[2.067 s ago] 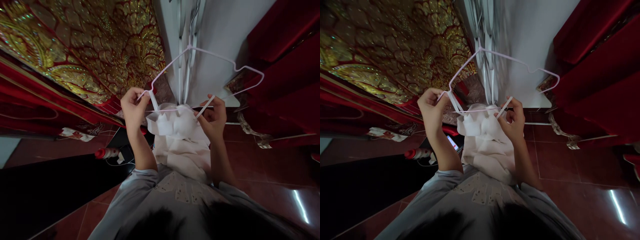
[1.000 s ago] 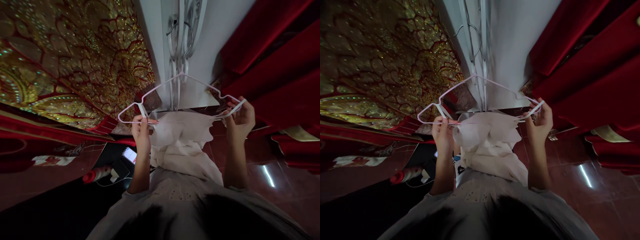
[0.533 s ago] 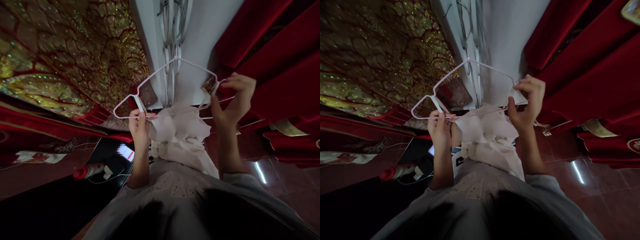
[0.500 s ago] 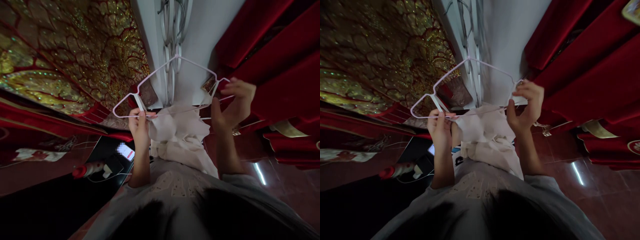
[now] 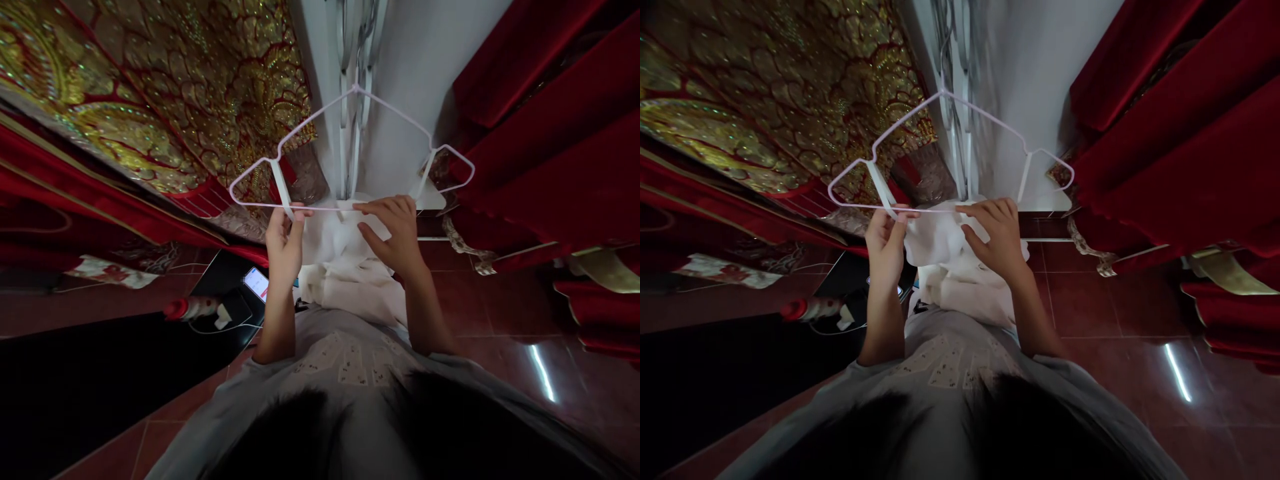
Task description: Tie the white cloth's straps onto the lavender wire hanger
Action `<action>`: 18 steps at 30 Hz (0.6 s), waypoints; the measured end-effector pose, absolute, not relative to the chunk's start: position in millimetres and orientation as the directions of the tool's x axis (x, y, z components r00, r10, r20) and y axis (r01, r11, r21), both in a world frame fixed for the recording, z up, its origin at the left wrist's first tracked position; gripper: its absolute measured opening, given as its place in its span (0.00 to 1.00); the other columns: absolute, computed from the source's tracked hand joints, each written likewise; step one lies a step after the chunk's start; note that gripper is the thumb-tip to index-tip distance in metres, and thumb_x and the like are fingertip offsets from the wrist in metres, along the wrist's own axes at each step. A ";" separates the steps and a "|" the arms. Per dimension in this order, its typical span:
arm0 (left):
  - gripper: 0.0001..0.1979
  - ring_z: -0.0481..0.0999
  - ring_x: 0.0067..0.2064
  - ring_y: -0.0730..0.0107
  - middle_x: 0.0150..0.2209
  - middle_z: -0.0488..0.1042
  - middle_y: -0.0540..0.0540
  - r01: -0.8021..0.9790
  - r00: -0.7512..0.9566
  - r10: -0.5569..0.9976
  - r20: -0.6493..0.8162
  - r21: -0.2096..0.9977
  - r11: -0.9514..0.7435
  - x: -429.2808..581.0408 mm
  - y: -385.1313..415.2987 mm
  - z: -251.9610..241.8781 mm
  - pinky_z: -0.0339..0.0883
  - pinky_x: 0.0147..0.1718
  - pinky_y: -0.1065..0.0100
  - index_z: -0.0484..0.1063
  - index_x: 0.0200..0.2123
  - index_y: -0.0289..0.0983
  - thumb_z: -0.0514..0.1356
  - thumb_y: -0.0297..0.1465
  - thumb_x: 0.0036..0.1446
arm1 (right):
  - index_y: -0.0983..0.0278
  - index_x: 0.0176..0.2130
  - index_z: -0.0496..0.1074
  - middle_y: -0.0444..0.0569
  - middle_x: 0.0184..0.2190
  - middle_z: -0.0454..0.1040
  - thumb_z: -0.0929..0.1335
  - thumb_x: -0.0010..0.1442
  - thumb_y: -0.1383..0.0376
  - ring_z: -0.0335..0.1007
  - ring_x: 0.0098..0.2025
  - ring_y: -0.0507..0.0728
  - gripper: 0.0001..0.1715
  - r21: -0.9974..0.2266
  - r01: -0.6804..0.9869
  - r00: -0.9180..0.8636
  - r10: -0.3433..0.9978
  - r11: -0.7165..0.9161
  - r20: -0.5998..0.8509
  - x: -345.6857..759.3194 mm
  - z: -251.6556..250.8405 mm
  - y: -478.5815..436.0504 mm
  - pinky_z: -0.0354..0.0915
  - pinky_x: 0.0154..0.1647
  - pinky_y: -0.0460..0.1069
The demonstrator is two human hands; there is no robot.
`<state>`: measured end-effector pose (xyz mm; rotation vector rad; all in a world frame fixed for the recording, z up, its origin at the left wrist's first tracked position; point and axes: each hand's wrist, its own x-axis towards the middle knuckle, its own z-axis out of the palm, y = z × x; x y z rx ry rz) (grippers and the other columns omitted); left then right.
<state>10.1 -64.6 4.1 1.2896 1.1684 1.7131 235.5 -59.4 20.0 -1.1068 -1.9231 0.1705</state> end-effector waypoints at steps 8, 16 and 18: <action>0.18 0.70 0.26 0.72 0.31 0.80 0.42 -0.111 -0.153 0.946 0.285 0.947 -0.303 -9.8 -87.3 58.2 0.58 0.22 0.68 0.82 0.35 0.35 0.71 0.46 0.62 | 0.51 0.49 0.79 0.44 0.40 0.81 0.68 0.69 0.61 0.76 0.48 0.59 0.11 -0.543 0.603 -0.140 0.748 0.584 0.648 228.8 9.6 -54.6 0.61 0.67 0.64; 0.14 0.81 0.60 0.60 0.54 0.84 0.52 -0.175 -0.539 0.733 0.414 0.797 -0.578 -69.3 -35.4 37.8 0.66 0.28 0.70 0.81 0.51 0.45 0.53 0.32 0.78 | 0.51 0.51 0.80 0.44 0.40 0.82 0.68 0.69 0.60 0.76 0.48 0.58 0.13 -0.541 0.594 -0.168 0.749 0.596 0.641 235.0 10.9 -57.4 0.59 0.68 0.64; 0.16 0.80 0.61 0.62 0.54 0.84 0.56 -0.117 -0.643 0.637 0.425 0.768 -0.630 -67.0 -28.1 17.3 0.66 0.30 0.70 0.81 0.52 0.46 0.53 0.26 0.76 | 0.50 0.51 0.79 0.44 0.42 0.82 0.68 0.70 0.60 0.75 0.49 0.58 0.13 -0.546 0.584 -0.164 0.746 0.600 0.645 236.0 8.9 -57.7 0.58 0.70 0.64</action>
